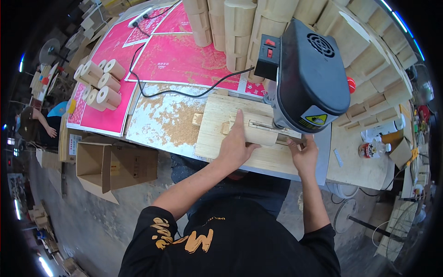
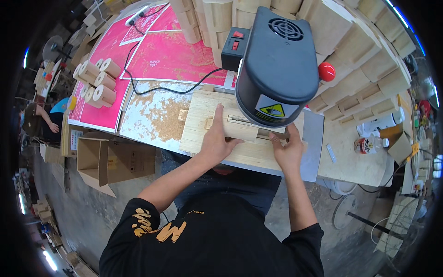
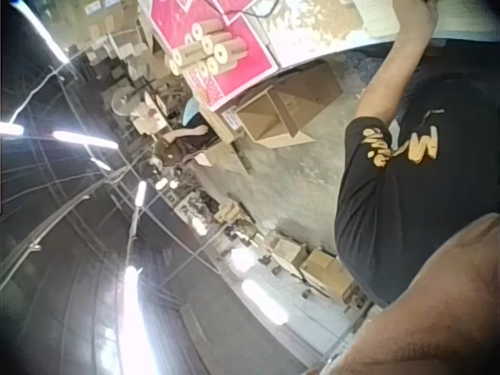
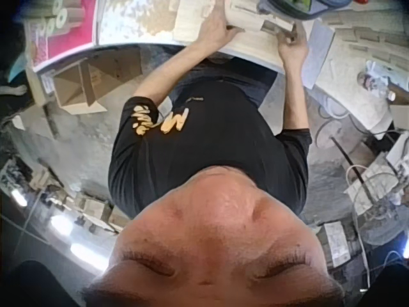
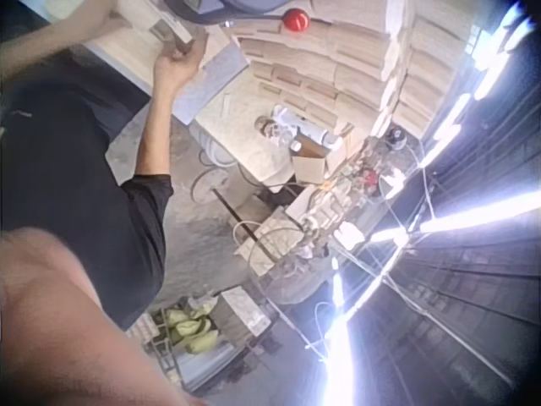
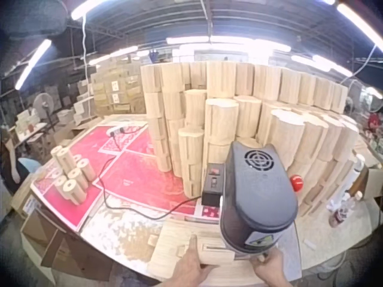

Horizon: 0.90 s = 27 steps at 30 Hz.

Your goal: Drilling holes into cylindrical wooden blocks using a stationary power drill.

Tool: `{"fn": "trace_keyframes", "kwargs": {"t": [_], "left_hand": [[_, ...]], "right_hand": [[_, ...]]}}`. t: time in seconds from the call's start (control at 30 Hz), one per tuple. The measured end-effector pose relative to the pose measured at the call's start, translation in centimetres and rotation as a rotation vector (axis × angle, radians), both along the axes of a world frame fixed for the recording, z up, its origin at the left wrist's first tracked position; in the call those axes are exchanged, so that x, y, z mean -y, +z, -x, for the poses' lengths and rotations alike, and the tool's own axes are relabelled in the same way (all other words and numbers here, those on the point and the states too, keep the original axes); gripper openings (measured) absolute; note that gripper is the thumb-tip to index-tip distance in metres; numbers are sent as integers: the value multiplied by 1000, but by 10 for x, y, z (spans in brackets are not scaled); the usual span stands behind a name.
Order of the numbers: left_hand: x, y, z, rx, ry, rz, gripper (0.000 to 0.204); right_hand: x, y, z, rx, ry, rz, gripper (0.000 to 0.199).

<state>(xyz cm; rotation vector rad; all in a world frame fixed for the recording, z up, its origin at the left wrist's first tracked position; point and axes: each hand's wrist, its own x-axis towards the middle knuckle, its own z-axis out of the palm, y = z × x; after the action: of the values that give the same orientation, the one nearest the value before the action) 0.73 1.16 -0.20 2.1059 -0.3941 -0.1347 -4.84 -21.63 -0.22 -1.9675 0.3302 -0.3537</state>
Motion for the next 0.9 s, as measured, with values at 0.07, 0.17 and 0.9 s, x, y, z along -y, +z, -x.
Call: {"fn": "trace_keyframes", "kwargs": {"t": [0.07,0.17,0.9], "left_hand": [[-3,-6,0,146,-8,-21,116],[-4,-8,-1,223,-19,-41,115],[-1,1,1,108,1,-75,109]], "right_hand": [[-1,-6,1,8,-14,281,62],[8,-2,4,-10,6,270,68],[15,57,4,833,362,828,20]]}}
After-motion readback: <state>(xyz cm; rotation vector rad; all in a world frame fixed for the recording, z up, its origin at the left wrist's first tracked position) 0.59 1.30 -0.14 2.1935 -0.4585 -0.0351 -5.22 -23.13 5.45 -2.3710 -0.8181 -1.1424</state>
